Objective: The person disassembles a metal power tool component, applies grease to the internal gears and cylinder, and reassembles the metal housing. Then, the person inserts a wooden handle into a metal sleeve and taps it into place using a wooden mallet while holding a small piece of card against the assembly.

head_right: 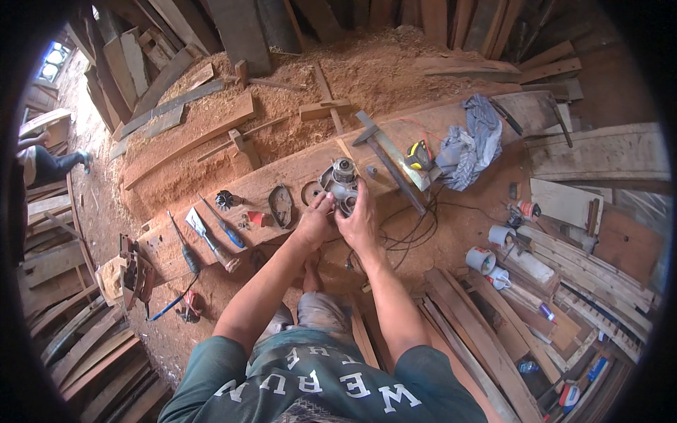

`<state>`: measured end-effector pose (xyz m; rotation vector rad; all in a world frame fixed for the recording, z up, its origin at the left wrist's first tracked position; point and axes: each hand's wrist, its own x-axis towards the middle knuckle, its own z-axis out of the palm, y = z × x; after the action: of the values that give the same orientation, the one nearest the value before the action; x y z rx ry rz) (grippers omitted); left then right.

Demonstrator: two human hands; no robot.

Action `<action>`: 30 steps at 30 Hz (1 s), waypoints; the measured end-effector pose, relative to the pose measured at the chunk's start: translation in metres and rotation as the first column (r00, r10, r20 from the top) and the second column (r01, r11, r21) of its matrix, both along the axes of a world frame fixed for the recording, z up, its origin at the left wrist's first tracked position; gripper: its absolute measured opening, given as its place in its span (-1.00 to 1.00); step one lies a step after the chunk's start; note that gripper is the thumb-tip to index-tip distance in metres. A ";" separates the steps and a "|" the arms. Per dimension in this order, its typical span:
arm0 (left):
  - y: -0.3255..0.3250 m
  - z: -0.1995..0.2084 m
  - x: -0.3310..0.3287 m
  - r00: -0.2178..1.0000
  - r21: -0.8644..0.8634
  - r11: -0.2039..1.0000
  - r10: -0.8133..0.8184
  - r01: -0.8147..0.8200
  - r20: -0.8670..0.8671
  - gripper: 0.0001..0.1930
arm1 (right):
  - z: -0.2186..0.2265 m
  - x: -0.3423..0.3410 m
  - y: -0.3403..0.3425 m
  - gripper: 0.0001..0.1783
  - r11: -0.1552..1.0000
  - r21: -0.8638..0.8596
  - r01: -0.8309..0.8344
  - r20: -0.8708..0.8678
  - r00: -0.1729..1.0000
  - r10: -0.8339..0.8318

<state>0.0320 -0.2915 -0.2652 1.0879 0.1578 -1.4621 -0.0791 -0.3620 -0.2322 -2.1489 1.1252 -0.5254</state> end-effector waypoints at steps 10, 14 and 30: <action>0.026 0.016 0.019 -0.205 0.384 0.846 -0.329 0.371 0.922 -0.48 | -0.026 0.016 -0.033 0.02 0.999 -0.012 0.041 -0.015 0.999 -0.041; 0.006 -0.009 0.028 -0.570 0.597 0.700 -0.325 0.392 0.755 -0.41 | -0.013 0.025 -0.030 -0.10 0.983 0.145 0.116 -0.092 0.990 -0.103; 0.010 -0.027 0.033 -0.564 0.635 0.691 -0.388 0.345 0.729 -0.52 | -0.026 0.024 -0.018 -0.08 0.991 0.109 0.083 -0.070 0.995 -0.075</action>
<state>0.0650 -0.2814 -0.2920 2.2588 -1.8745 -0.4803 -0.0548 -0.3797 -0.2582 -2.0446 1.2502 -0.4190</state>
